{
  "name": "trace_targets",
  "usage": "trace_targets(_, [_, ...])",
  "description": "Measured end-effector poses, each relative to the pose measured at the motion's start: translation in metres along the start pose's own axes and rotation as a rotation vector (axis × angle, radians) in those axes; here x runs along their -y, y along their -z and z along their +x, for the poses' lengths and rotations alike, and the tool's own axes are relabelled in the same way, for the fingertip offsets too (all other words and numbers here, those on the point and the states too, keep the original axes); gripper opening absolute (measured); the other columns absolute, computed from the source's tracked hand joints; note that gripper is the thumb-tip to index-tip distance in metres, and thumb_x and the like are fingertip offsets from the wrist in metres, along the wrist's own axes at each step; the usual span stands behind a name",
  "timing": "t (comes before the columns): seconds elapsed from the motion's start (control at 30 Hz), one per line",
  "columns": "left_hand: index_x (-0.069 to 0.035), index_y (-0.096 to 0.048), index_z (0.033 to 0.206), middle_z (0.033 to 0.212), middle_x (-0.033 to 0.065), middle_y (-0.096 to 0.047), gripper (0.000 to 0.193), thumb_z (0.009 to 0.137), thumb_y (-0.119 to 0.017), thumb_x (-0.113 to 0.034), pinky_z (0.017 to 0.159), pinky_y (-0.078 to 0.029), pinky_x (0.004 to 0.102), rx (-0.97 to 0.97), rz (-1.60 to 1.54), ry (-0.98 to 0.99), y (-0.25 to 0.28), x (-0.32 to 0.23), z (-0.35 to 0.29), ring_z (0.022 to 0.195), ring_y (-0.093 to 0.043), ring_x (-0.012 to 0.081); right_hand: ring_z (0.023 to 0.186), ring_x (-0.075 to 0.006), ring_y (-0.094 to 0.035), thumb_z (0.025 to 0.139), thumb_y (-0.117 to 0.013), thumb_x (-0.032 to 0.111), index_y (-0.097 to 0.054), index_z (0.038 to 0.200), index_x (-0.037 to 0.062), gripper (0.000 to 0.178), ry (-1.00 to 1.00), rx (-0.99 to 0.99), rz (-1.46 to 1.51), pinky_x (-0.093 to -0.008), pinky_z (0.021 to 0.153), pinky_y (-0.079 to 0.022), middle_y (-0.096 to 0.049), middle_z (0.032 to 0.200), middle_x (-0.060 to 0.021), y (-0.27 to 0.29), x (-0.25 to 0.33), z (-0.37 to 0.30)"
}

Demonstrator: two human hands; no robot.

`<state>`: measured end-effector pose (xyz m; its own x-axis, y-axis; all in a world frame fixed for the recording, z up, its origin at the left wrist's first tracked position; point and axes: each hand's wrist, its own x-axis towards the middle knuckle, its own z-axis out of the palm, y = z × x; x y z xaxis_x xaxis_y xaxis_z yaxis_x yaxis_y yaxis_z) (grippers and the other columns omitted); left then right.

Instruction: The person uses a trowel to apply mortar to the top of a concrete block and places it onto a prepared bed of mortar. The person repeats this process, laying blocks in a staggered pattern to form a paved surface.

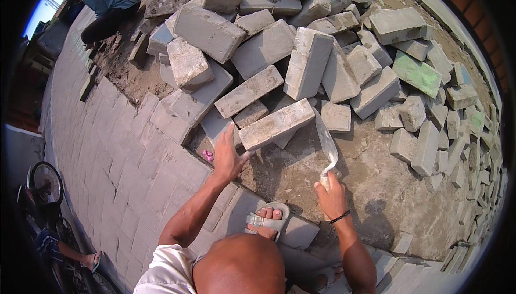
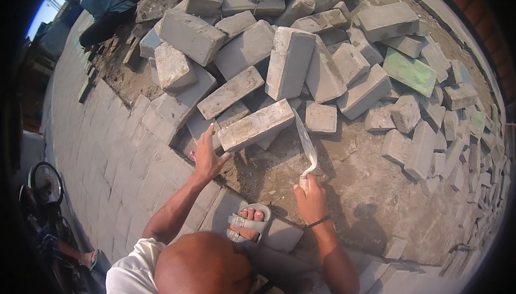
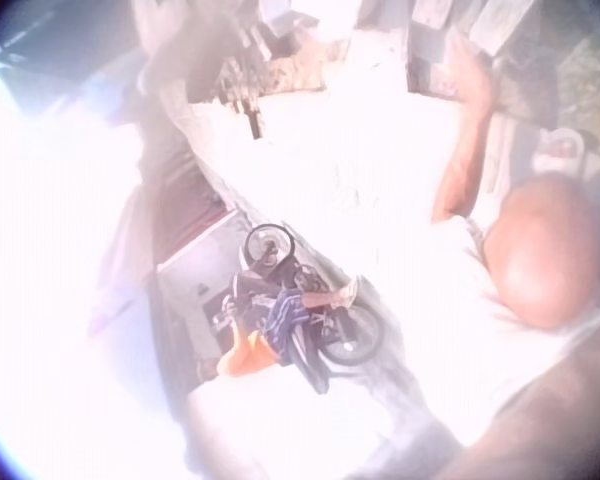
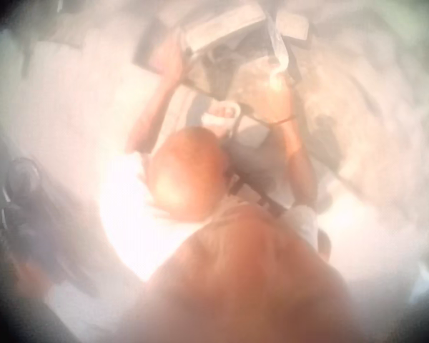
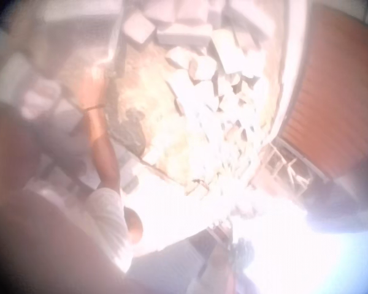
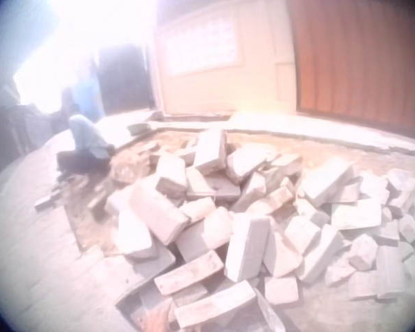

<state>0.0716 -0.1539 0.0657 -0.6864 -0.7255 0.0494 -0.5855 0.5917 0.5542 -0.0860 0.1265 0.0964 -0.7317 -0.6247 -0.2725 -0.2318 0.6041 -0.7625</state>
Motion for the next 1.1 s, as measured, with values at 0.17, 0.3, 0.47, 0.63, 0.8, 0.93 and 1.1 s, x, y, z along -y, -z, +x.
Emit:
trace_targets(0.17, [0.001, -0.042, 0.141, 0.131, 0.0214, -0.053, 0.09, 0.066, -0.089, -0.017, 0.105, -0.041, 0.0428, -0.065, -0.29, -0.009, -0.025, 0.032, -0.013, 0.122, -0.052, 0.0362, 0.097, -0.0509, -0.063, 0.088, -0.065, 0.021, -0.056, 0.124, -0.0048, 0.046, -0.016, 0.031, -0.008, -0.0521, 0.081, -0.05, -0.067, 0.098, -0.0317, 0.006, 0.01, 0.0])
trace_targets(0.3, [0.001, -0.05, 0.129, 0.124, 0.0195, -0.056, 0.079, 0.063, -0.09, -0.017, 0.101, -0.043, 0.0403, -0.057, -0.499, 0.137, -0.033, 0.009, 0.0, 0.117, -0.055, 0.0319, 0.097, -0.0509, -0.063, 0.089, -0.064, 0.021, -0.055, 0.125, -0.0042, 0.045, 0.018, -0.061, -0.102, -0.0519, 0.081, -0.051, -0.067, 0.1, -0.0313, 0.012, 0.021, -0.002])
trace_targets(0.47, [0.001, -0.053, 0.117, 0.112, 0.0154, -0.055, 0.071, 0.059, -0.09, -0.02, 0.093, -0.045, 0.0383, -0.082, -0.477, 0.082, -0.011, -0.041, -0.004, 0.105, -0.056, 0.0282, 0.093, -0.0511, -0.063, 0.09, -0.063, 0.024, -0.052, 0.124, -0.0019, 0.043, 0.081, 0.112, -0.203, -0.054, 0.08, -0.05, -0.066, 0.101, -0.0305, 0.019, 0.069, -0.024])
trace_targets(0.63, [0.002, -0.053, 0.11, 0.098, 0.0143, -0.046, 0.067, 0.056, -0.087, -0.017, 0.079, -0.044, 0.0406, -0.141, -0.344, -0.096, 0.021, -0.088, 0.002, 0.09, -0.051, 0.031, 0.086, -0.051, -0.064, 0.092, -0.061, 0.025, -0.049, 0.115, 0.0006, 0.036, 0.102, 0.207, -0.326, -0.0563, 0.076, -0.051, -0.066, 0.096, -0.0302, 0.021, 0.081, -0.031])
trace_targets(0.8, [0.002, -0.053, 0.111, 0.098, 0.0161, -0.046, 0.066, 0.056, -0.086, -0.015, 0.08, -0.045, 0.0423, -0.126, -0.296, -0.171, 0.026, -0.084, 0.001, 0.091, -0.051, 0.0343, 0.083, -0.0509, -0.063, 0.091, -0.061, 0.021, -0.05, 0.107, -0.0023, 0.03, -0.004, 0.135, -0.393, -0.0564, 0.072, -0.048, -0.065, 0.083, -0.0312, 0.056, 0.055, 0.027])
trace_targets(0.93, [0.002, -0.053, 0.111, 0.099, 0.0169, -0.047, 0.064, 0.057, -0.084, -0.014, 0.081, -0.044, 0.0431, -0.123, -0.304, -0.104, 0.028, -0.085, 0.002, 0.093, -0.052, 0.0354, 0.082, -0.0499, -0.064, 0.09, -0.062, 0.022, -0.05, 0.107, -0.0016, 0.031, 0.181, 0.134, -0.323, -0.0557, 0.072, -0.05, -0.065, 0.083, -0.0305, 0.045, 0.107, -0.01])
trace_targets(1.1, [0.001, -0.053, 0.11, 0.099, 0.0173, -0.047, 0.063, 0.057, -0.083, -0.014, 0.081, -0.044, 0.0436, -0.143, -0.29, -0.147, 0.025, -0.086, 0.002, 0.094, -0.051, 0.0362, 0.079, -0.0499, -0.065, 0.089, -0.062, 0.022, -0.05, 0.105, 0.0, 0.03, 0.106, 0.166, -0.43, -0.0576, 0.071, -0.05, -0.066, 0.086, -0.0299, 0.032, 0.048, 0.023])
